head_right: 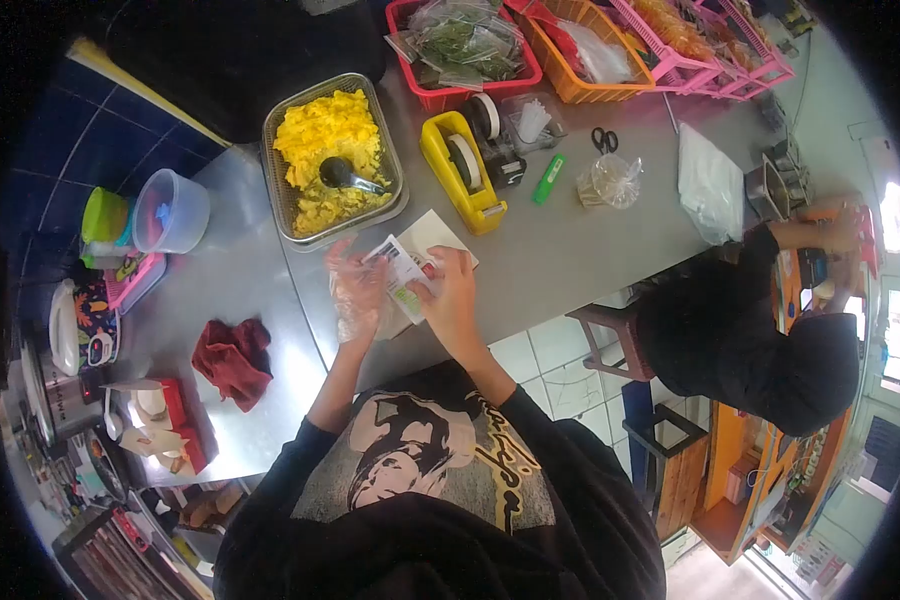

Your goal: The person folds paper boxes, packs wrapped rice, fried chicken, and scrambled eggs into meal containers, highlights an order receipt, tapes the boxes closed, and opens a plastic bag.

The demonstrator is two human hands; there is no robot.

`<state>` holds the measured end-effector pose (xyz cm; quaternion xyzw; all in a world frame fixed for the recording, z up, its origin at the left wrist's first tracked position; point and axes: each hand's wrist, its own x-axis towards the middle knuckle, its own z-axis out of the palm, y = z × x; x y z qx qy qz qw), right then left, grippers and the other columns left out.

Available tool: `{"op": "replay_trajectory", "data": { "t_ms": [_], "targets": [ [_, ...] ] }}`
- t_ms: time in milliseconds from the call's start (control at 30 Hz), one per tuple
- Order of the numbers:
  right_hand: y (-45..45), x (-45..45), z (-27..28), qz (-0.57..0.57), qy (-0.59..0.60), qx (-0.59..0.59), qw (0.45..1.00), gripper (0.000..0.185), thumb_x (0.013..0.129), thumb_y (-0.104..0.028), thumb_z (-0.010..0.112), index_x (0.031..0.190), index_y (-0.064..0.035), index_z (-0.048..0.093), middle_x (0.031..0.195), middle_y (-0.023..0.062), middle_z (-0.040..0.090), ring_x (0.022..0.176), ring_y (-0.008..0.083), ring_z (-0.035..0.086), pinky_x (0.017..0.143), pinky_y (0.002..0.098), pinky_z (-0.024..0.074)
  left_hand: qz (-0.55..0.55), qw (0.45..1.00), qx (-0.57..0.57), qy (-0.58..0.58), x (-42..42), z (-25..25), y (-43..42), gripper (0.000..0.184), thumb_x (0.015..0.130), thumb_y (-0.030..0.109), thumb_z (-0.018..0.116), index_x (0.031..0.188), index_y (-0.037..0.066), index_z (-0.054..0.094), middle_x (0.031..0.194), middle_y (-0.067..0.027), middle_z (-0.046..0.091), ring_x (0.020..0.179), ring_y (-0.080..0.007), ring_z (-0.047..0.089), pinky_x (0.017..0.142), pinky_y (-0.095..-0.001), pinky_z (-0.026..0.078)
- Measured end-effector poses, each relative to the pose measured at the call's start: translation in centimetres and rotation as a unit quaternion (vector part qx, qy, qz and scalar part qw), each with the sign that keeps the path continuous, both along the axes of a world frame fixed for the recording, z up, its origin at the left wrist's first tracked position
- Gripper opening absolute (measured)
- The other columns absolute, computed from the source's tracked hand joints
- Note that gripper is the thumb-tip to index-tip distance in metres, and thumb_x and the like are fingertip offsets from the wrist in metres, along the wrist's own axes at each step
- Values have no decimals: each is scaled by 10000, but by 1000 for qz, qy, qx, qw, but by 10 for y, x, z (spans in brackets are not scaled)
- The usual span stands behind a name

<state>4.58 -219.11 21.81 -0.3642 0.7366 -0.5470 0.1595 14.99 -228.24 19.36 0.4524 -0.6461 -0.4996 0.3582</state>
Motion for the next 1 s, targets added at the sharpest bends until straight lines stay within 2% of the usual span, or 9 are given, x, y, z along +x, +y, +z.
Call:
{"op": "replay_trajectory", "data": {
  "t_ms": [67, 133, 200, 467, 533, 700, 767, 900, 1000],
  "targets": [
    [2, -6, -10, 1, -73, 50, 996, 534, 644, -31, 773, 1100, -58, 497, 967, 147, 525, 856, 310, 585, 725, 406, 493, -20, 998, -40, -38, -1, -5, -1, 465, 822, 114, 662, 1205, 11, 419, 1050, -148, 559, 861, -194, 582, 731, -342, 480],
    [7, -12, -20, 41, 70, 117, 990, 551, 665, -103, 781, 1120, -62, 474, 987, 157, 511, 822, 312, 584, 667, 409, 489, -41, 993, -77, -80, 5, -2, 5, 434, 827, 146, 659, 1184, 17, 450, 1093, -162, 544, 907, -236, 580, 766, -382, 468],
    [9, -12, -13, 28, 81, 137, 987, 548, 673, -129, 780, 1121, -66, 471, 990, 156, 509, 823, 315, 583, 660, 409, 485, 6, 919, -293, -262, 4, 30, 17, 454, 815, 219, 663, 1188, 27, 489, 1153, -157, 515, 1055, -309, 521, 875, -439, 404],
    [26, -6, -12, -33, 20, 143, 989, 491, 750, -202, 739, 1119, -41, 458, 1033, 169, 482, 864, 337, 574, 675, 404, 475, -41, 912, -301, -276, 9, 14, 51, 548, 808, 299, 681, 1277, 112, 469, 1231, -107, 491, 1214, -301, 412, 1034, -453, 251],
    [29, -26, -10, -105, 179, 82, 975, 488, 779, -218, 718, 1139, -38, 443, 1056, 180, 467, 900, 351, 559, 713, 426, 472, -44, 909, -307, -278, 10, 12, 49, 587, 801, 319, 681, 1307, 125, 454, 1235, -96, 491, 1243, -294, 396, 1058, -462, 219],
    [-12, -131, -16, -152, 164, 62, 973, 310, 860, -265, 632, 1004, -3, 552, 1138, 165, 473, 946, 330, 558, 788, 472, 464, -101, 909, -195, -355, 6, 31, 42, 746, 766, 390, 678, 1390, 140, 354, 1307, -113, 463, 1317, -253, 343, 1106, -516, 61],
    [-26, -155, -2, 21, -368, 200, 908, 232, 888, -240, 600, 927, -11, 608, 1255, 142, 449, 1006, 282, 556, 815, 482, 471, -102, 907, -203, -354, 8, 31, 42, 760, 772, 398, 669, 1402, 141, 333, 1325, -109, 458, 1323, -256, 337, 1106, -521, 49],
    [-20, -169, -29, 83, -463, 106, 876, 171, 876, -208, 619, 922, -44, 637, 1247, 117, 503, 1043, 241, 548, 836, 502, 467, -109, 901, -222, -356, 8, 32, 41, 772, 781, 423, 650, 1417, 141, 316, 1359, -90, 449, 1336, -262, 326, 1106, -521, 17],
    [5, -153, -63, 110, -473, -126, 865, 167, 856, -205, 647, 880, -41, 652, 1102, 112, 593, 1027, 230, 565, 846, 452, 478, -118, 904, -227, -343, 12, 29, 37, 787, 768, 441, 656, 1422, 159, 321, 1370, -86, 440, 1338, -257, 325, 1101, -527, 3]
  ]
}}
